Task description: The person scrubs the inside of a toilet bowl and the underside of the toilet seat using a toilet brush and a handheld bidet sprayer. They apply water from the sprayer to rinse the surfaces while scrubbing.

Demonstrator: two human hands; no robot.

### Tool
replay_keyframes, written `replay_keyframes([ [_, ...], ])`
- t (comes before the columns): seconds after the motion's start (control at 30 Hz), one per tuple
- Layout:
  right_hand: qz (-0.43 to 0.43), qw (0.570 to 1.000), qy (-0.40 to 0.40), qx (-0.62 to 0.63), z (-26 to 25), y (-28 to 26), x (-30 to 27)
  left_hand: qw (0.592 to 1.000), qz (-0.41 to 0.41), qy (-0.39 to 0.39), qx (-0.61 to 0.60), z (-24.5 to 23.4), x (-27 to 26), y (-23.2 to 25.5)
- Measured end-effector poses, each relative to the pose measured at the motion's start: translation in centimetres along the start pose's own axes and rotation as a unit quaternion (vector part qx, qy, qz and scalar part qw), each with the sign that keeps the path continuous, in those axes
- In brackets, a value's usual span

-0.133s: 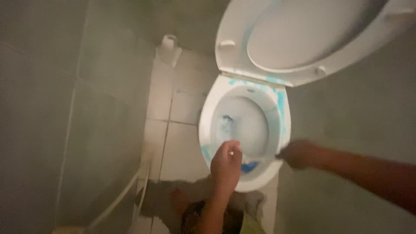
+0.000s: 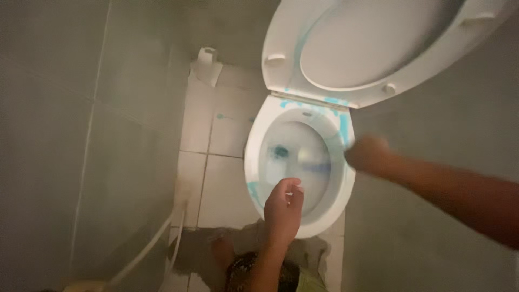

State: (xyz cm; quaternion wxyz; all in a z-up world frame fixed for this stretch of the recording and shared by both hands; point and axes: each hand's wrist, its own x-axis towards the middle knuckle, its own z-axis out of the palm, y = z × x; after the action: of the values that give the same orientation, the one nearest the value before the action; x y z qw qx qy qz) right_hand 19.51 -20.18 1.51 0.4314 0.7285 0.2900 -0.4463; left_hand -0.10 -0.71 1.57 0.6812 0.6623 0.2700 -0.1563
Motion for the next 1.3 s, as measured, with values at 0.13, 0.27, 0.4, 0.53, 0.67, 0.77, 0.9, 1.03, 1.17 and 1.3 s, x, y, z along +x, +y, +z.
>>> replay_keyframes([
  [0.13, 0.084, 0.995, 0.043, 0.033, -9.7, -1.1, 2.5, 1.000, -0.010, -0.006, -0.017, 0.5, -0.9, 0.2],
  [0.27, 0.069, 0.996, 0.053, 0.037, -12.1, -2.6, 3.8, 0.999, -0.038, -0.002, -0.036, 0.1, -1.5, -0.4],
  [0.4, 0.032, 0.998, -0.001, 0.061, -5.9, -0.2, 4.5, 0.998, -0.027, 0.051, -0.015, -1.4, -1.6, -1.2],
  [0.53, -0.017, 0.988, -0.084, 0.128, 0.3, 1.0, 3.8, 0.991, -0.054, 0.090, -0.078, -4.2, -1.3, -1.1],
  [0.67, -0.149, 0.956, -0.110, 0.227, 8.3, -2.2, 0.6, 0.984, -0.015, 0.109, -0.137, -7.0, -1.5, -0.3],
  [0.77, -0.106, 0.930, -0.094, 0.340, 13.8, -2.5, -5.3, 0.981, -0.039, 0.136, -0.130, -8.4, -1.6, 0.4],
  [0.9, 0.015, 0.898, -0.014, 0.440, 16.8, -6.9, -16.9, 0.984, -0.060, 0.138, -0.095, -9.3, -1.8, 0.7],
  [1.03, 0.093, 0.745, -0.170, 0.639, 14.3, -15.9, -21.5, 0.986, -0.024, 0.093, -0.139, -8.8, -2.1, 0.4],
  [1.17, 0.183, 0.429, -0.158, 0.870, 10.7, -23.7, -18.4, 0.983, -0.013, 0.057, -0.177, -8.2, -2.3, 0.2],
  [1.3, 0.073, 0.692, -0.028, 0.718, 11.1, -26.1, -17.1, 0.992, -0.033, 0.081, -0.088, -8.4, -2.7, 0.5],
])
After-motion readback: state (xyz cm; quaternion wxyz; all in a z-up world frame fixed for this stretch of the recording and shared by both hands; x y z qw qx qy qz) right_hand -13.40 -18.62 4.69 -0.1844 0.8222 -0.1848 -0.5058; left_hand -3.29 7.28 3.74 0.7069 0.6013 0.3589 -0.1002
